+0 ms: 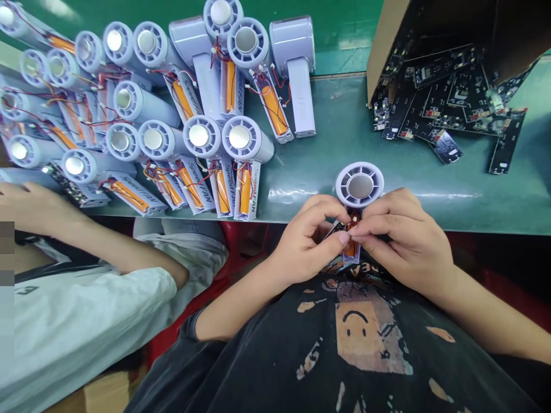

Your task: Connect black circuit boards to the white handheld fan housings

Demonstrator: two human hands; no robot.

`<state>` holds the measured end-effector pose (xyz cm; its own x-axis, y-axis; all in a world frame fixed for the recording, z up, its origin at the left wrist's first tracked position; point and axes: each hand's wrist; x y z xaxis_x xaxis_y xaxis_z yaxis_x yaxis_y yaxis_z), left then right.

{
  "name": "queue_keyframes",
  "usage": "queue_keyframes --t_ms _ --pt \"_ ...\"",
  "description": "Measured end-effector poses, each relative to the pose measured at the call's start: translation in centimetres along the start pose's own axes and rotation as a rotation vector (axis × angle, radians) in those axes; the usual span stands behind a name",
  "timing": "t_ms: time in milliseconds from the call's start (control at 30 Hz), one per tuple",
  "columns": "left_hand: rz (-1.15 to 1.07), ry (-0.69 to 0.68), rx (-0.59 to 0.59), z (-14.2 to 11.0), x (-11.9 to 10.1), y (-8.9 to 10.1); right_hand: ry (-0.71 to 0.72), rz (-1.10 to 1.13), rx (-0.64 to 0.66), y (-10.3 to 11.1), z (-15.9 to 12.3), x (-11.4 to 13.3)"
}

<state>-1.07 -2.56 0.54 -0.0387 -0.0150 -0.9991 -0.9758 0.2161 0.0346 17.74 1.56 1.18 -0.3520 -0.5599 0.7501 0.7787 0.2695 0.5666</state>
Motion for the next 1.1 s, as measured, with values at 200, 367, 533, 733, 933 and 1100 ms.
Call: queue_keyframes --t_ms 200,367,533,733,933,1100 --pt "0.246 -0.077 0.002 0.5 -0.5 0.4 0.064 -0.115 -0.093 -0.1 -0.1 -0.3" --pt "0.177 -0.022 -0.051 0.6 -0.1 0.2 0.075 -0.263 -0.133 -0.1 -0.1 -0.1" --pt "0.091 -0.028 -0.117 0.5 0.2 -0.1 0.078 -0.331 -0.149 -0.4 0.0 0.3" --pt "0.081 -0.063 -0.145 0.5 0.2 -0.2 0.047 -0.266 -0.165 -0.6 0.0 0.4" --pt "-0.029 0.024 -0.101 0.6 0.5 -0.2 0.143 -0.285 -0.164 -0.3 0.0 -0.1" --pt "-0.256 0.057 -0.066 0.3 0.8 -0.3 0.067 -0.271 -0.167 -0.3 0.3 0.2"
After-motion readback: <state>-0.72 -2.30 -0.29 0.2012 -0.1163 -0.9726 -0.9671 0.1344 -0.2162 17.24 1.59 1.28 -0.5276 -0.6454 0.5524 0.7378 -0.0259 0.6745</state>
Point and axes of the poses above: each hand's wrist, its own z-axis towards the middle knuckle, its own y-axis out of the back of the hand, x = y × z, and after that the axes turned 1 degree about -y, right-handed
